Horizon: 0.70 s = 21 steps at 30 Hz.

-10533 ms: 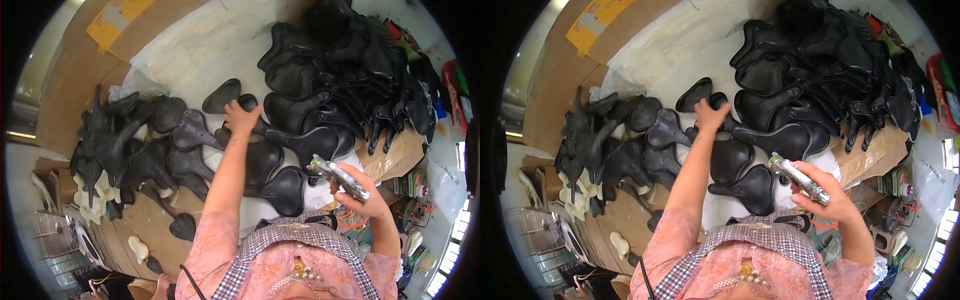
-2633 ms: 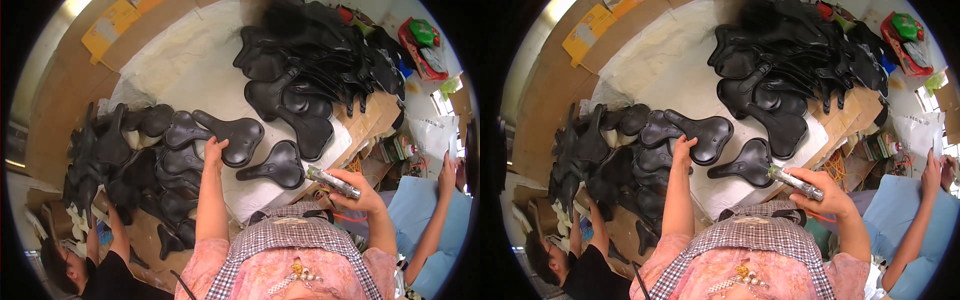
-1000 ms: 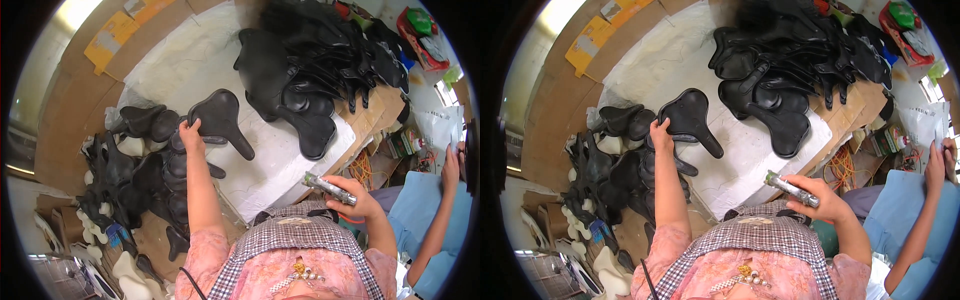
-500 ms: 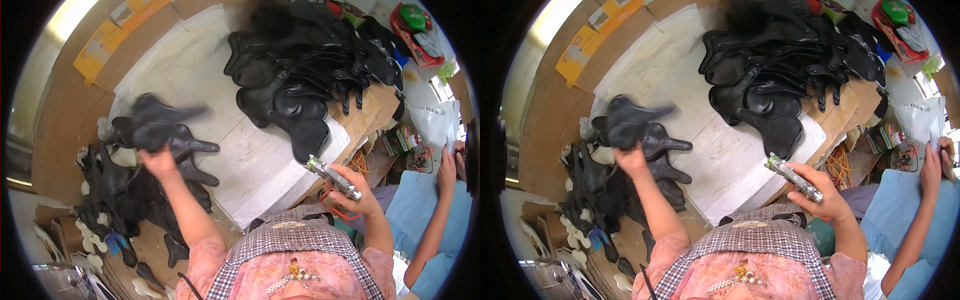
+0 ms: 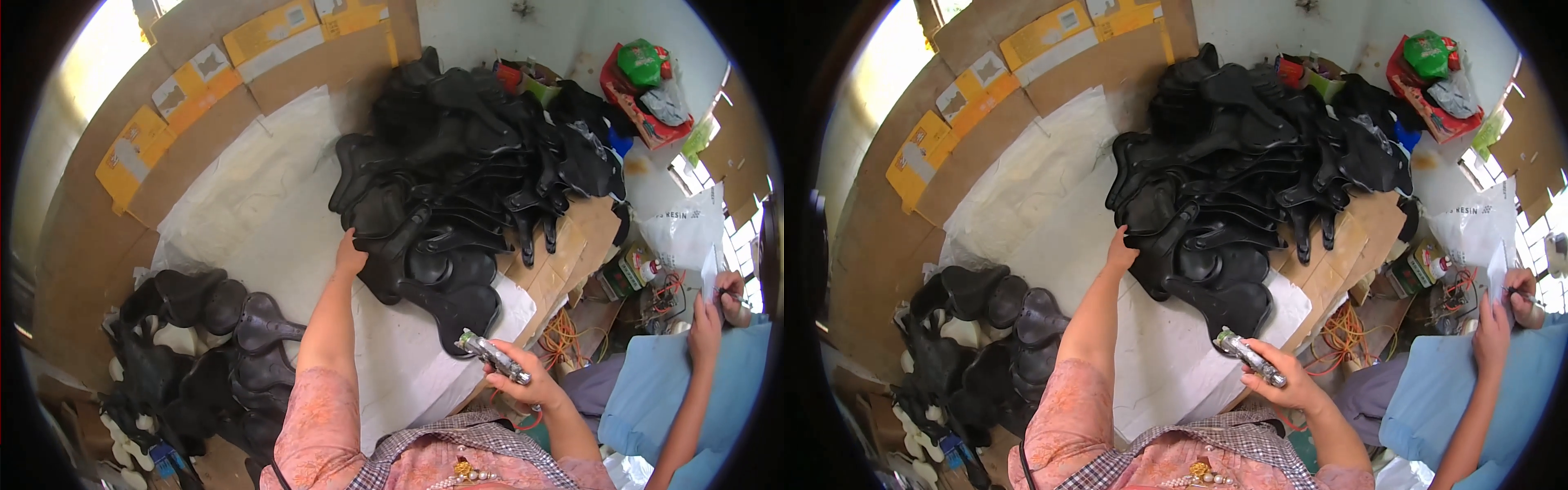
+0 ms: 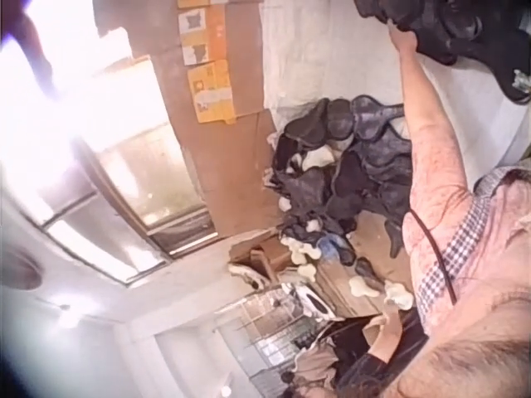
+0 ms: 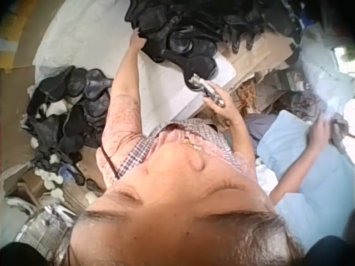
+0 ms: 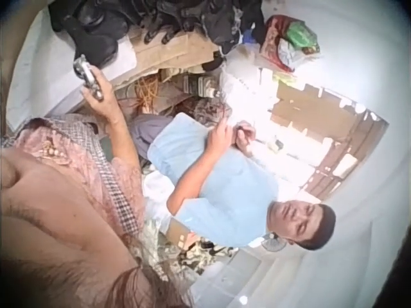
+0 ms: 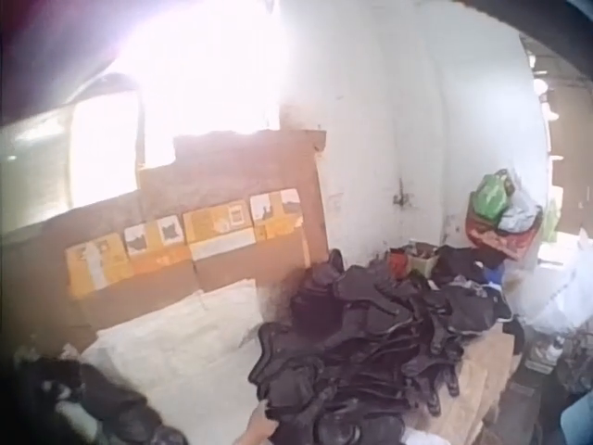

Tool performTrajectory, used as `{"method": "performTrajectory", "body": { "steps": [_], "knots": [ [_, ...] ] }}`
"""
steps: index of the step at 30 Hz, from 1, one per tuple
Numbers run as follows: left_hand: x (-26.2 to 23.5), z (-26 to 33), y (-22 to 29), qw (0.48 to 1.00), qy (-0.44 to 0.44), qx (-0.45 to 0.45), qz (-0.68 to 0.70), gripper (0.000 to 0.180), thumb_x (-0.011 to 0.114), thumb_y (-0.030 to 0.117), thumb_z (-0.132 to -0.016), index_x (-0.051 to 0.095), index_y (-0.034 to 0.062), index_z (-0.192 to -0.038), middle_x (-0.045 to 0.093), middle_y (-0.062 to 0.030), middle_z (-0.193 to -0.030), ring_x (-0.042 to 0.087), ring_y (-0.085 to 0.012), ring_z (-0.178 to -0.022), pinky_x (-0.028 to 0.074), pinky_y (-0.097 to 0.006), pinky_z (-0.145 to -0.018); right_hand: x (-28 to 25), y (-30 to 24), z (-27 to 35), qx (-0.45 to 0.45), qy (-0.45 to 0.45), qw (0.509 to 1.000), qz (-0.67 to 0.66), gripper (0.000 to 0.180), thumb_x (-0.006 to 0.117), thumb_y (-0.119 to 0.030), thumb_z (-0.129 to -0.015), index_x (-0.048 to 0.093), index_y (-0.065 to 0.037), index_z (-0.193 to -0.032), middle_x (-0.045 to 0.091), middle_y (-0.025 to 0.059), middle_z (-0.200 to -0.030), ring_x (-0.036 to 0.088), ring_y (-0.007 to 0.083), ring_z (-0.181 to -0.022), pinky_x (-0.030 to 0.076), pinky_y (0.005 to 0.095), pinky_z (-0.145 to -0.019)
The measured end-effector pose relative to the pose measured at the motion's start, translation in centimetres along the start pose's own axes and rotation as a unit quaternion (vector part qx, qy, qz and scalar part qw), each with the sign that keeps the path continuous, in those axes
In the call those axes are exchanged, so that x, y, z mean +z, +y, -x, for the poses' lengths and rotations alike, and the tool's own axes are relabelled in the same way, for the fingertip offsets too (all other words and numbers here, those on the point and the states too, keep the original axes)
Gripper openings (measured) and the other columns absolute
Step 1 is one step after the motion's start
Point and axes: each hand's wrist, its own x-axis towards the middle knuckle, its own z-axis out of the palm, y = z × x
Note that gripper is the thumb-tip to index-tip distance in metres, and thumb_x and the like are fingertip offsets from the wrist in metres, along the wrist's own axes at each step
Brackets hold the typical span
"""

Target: Organizing, stacking, and cleaning black bicycle seat components on a factory workbench.

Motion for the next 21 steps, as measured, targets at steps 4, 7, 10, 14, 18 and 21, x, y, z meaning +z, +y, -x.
{"method": "performTrajectory", "body": {
  "steps": [4, 7, 10, 14, 18, 21],
  "knots": [
    [-7.1, 3.4, 3.8, 0.997, -0.004, 0.058, 0.052, 0.058, 0.070, 0.007, -0.069, 0.053, 0.0145, -0.124, 0.061, -0.0120, -0.092, 0.059, -0.0309, -0.082, 0.048, -0.040, -0.076, -0.3, 0.0, -2.0, 0.016, -0.001, 1.000, -0.020, 0.053, 0.069, -0.010, -0.082, 0.047, -0.002, -0.130, 0.064, 0.0078, -0.097, 0.061, 0.0122, -0.088, 0.048, 0.0271, -0.079],
    [-12.9, 7.9, 4.3, 0.997, 0.074, 0.012, -0.006, 0.046, 0.072, 0.010, -0.068, 0.060, 0.0100, -0.113, 0.061, -0.0118, -0.087, 0.059, -0.0296, -0.076, 0.048, -0.040, -0.071, 0.2, 0.0, -4.1, -0.017, -0.023, 1.000, 0.002, 0.053, 0.070, -0.010, -0.081, 0.048, -0.002, -0.129, 0.063, 0.0066, -0.096, 0.060, 0.0120, -0.087, 0.049, 0.0274, -0.078],
    [-15.1, 12.2, 7.1, 0.997, 0.074, -0.014, 0.036, 0.041, 0.073, 0.019, -0.073, 0.062, 0.0059, -0.110, 0.062, -0.0123, -0.091, 0.060, -0.0238, -0.078, 0.049, -0.035, -0.072, 1.6, -0.4, -5.9, -0.044, -0.047, 0.998, 0.015, 0.052, 0.070, -0.008, -0.081, 0.048, -0.003, -0.128, 0.062, 0.0066, -0.096, 0.060, 0.0128, -0.084, 0.049, 0.0273, -0.076],
    [-14.2, 14.0, 0.4, 0.970, 0.003, -0.089, 0.224, 0.048, 0.072, 0.028, -0.078, 0.060, -0.0020, -0.114, 0.064, -0.0162, -0.108, 0.061, -0.0212, -0.088, 0.049, -0.033, -0.076, 4.1, -2.3, -6.1, -0.052, -0.071, 0.996, 0.026, 0.051, 0.069, -0.006, -0.082, 0.048, -0.003, -0.128, 0.062, 0.0067, -0.097, 0.060, 0.0124, -0.084, 0.049, 0.0280, -0.076],
    [-13.2, 15.9, -9.4, 0.977, 0.058, -0.171, 0.116, 0.048, 0.071, 0.029, -0.076, 0.061, -0.0025, -0.112, 0.065, -0.0175, -0.105, 0.063, -0.0235, -0.090, 0.049, -0.034, -0.077, 4.7, -4.2, -3.6, -0.032, -0.085, 0.996, 0.014, 0.052, 0.066, -0.004, -0.083, 0.046, -0.003, -0.131, 0.062, 0.0067, -0.099, 0.061, 0.0126, -0.087, 0.049, 0.0277, -0.078],
    [-12.0, 16.5, -10.4, 0.975, 0.037, -0.217, 0.044, 0.044, 0.070, 0.028, -0.074, 0.062, -0.0023, -0.105, 0.066, -0.0179, -0.098, 0.064, -0.0272, -0.090, 0.049, -0.036, -0.078, 4.3, -4.3, -1.4, 0.005, -0.073, 0.997, -0.007, 0.054, 0.065, -0.003, -0.083, 0.044, -0.002, -0.133, 0.062, 0.0062, -0.099, 0.060, 0.0123, -0.089, 0.048, 0.0277, -0.080]
  ]
}}
